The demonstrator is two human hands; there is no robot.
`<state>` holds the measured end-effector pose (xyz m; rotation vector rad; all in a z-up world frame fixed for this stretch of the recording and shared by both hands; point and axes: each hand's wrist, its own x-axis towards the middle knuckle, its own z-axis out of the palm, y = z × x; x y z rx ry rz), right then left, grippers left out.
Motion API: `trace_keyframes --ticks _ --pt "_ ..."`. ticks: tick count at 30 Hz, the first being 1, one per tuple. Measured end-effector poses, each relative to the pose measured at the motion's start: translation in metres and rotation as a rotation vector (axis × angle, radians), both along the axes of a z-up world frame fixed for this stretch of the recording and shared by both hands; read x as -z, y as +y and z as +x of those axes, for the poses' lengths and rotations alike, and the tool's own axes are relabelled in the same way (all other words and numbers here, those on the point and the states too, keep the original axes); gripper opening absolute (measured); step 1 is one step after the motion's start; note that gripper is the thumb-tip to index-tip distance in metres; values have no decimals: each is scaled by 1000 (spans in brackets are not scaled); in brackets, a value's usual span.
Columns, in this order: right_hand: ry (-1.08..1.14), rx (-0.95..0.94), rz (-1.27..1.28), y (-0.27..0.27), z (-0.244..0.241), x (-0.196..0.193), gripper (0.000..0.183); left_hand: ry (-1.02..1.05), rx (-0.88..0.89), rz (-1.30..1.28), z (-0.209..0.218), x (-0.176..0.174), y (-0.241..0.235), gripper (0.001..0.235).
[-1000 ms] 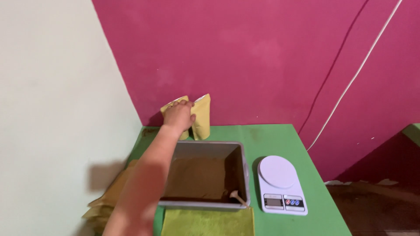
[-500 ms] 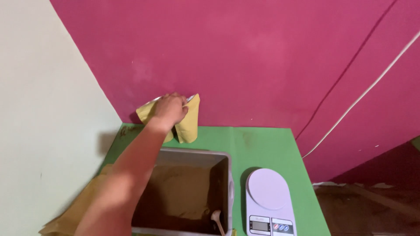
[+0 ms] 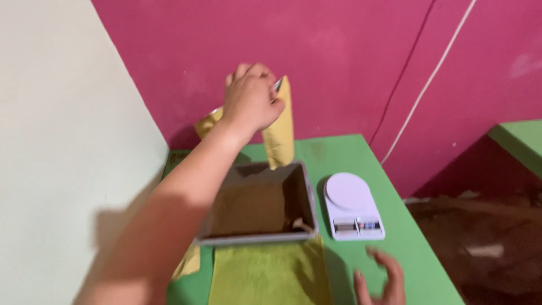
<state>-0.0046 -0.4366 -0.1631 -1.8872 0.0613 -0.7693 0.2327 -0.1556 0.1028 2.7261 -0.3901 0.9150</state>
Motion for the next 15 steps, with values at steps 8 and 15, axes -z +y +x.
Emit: trace_keyframes --ticks 8,15 --pt "-104 -499 -71 76 38 -121 138 204 115 64 -101 -2 -73 20" --pt "-15 -596 253 89 37 -99 119 312 264 51 -158 -16 -63 25"
